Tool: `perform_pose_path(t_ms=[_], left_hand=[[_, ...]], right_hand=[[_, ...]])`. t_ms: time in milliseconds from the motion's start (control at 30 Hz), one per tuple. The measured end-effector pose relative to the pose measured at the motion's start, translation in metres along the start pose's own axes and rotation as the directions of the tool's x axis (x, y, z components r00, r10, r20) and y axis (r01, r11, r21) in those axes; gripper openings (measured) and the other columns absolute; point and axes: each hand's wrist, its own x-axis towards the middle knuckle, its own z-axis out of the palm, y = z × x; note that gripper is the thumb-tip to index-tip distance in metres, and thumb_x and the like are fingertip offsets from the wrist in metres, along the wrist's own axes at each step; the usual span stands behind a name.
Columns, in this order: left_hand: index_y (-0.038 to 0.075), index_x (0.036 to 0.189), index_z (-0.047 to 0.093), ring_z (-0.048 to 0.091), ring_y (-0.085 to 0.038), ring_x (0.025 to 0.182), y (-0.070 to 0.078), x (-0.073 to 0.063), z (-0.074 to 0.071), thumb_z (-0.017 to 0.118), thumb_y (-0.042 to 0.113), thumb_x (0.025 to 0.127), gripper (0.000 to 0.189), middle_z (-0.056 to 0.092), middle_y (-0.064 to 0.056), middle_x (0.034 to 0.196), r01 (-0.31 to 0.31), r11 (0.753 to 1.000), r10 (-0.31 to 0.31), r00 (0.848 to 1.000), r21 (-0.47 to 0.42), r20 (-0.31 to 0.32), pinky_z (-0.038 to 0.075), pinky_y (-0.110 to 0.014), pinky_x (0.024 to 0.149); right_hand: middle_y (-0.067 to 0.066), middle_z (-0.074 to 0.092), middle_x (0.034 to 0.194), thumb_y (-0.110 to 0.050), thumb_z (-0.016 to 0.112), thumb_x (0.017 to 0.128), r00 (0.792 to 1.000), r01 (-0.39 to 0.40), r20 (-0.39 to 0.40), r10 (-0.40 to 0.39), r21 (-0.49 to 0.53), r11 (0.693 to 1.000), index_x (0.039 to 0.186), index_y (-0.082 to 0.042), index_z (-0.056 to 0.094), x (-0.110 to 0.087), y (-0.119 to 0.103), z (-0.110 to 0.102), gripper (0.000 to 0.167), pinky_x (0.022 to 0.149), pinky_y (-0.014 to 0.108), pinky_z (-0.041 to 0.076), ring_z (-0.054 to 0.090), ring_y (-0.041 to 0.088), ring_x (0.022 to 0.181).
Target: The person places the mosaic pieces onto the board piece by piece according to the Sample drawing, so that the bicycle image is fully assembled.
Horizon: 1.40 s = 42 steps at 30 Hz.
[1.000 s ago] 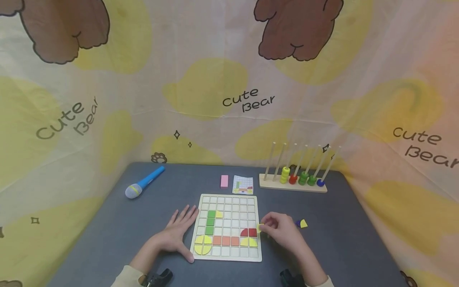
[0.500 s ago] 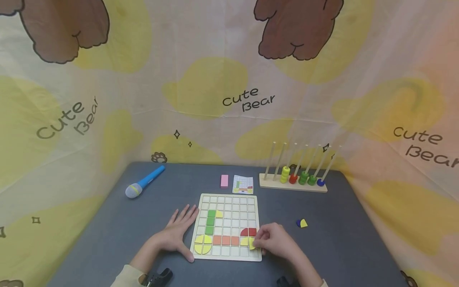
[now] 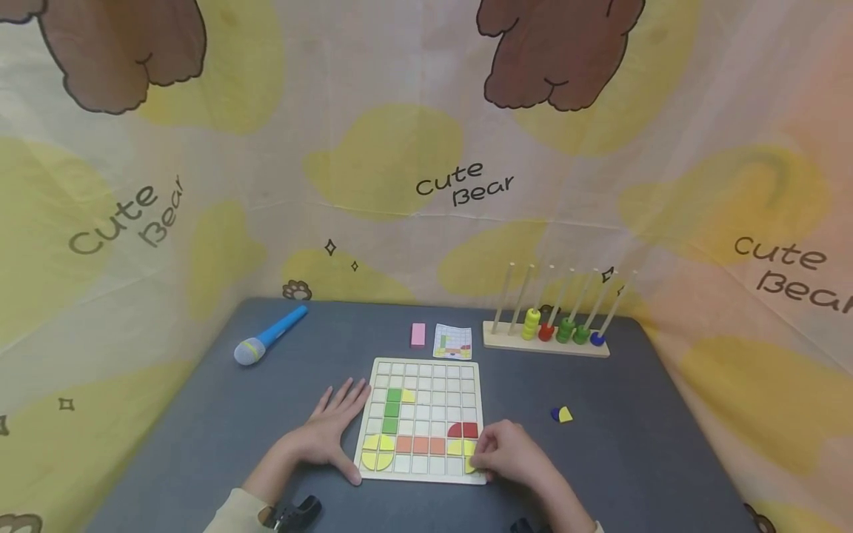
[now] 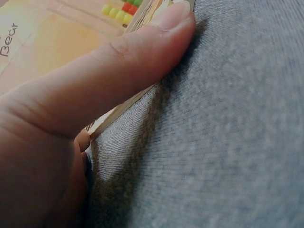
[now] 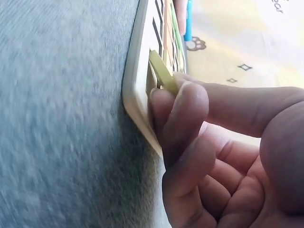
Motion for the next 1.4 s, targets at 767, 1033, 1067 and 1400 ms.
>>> perform_pose_path(t_ms=[767, 1033, 1067, 1400], left_hand=[[0.016, 0.164, 0.007, -0.010, -0.032, 0.157, 0.002, 0.000, 0.000, 0.085, 0.077, 0.050, 0.151, 0.000, -0.007, 0.172, 0.009, 1.000, -0.009, 1.000, -0.012, -0.006, -0.008, -0.062, 0.122], [0.015, 0.164, 0.007, -0.010, -0.034, 0.157, 0.001, 0.000, 0.000, 0.088, 0.073, 0.051, 0.151, -0.001, -0.008, 0.172, -0.011, 0.999, 0.011, 1.000, -0.046, -0.007, -0.009, -0.064, 0.120], [0.015, 0.164, 0.007, -0.010, -0.034, 0.157, 0.001, 0.000, 0.000, 0.088, 0.073, 0.051, 0.151, -0.001, -0.007, 0.172, -0.010, 0.999, 0.009, 1.000, -0.044, -0.006, -0.009, -0.064, 0.121], [0.015, 0.164, 0.006, -0.009, -0.034, 0.157, 0.004, -0.001, -0.002, 0.088, 0.072, 0.053, 0.150, -0.001, -0.007, 0.172, -0.001, 1.000, 0.001, 1.000, -0.016, 0.002, -0.008, -0.063, 0.121]], right_hand=[[0.001, 0.061, 0.062, -0.024, 0.084, 0.082, 0.992, -0.052, -0.120, 0.043, -0.072, 0.996, 0.080, -0.010, 0.066, -0.001, -0.009, -0.001, 0.023, 0.050, 0.026, 0.047, 0.059, 0.015, 0.054], [0.000, 0.064, 0.077, -0.023, 0.083, 0.084, 0.957, -0.100, -0.283, 0.066, -0.107, 0.989, 0.095, -0.011, 0.072, -0.003, -0.008, -0.032, 0.019, 0.058, 0.029, 0.049, 0.056, 0.017, 0.067], [0.000, 0.065, 0.078, -0.022, 0.083, 0.084, 0.952, -0.102, -0.301, 0.064, -0.113, 0.988, 0.096, -0.011, 0.073, -0.003, -0.006, -0.036, 0.019, 0.059, 0.029, 0.049, 0.056, 0.017, 0.069], [0.002, 0.069, 0.088, -0.023, 0.081, 0.087, 0.928, -0.118, -0.368, 0.063, -0.129, 0.985, 0.106, -0.006, 0.072, -0.009, 0.009, -0.070, 0.027, 0.064, 0.031, 0.051, 0.058, 0.017, 0.075]])
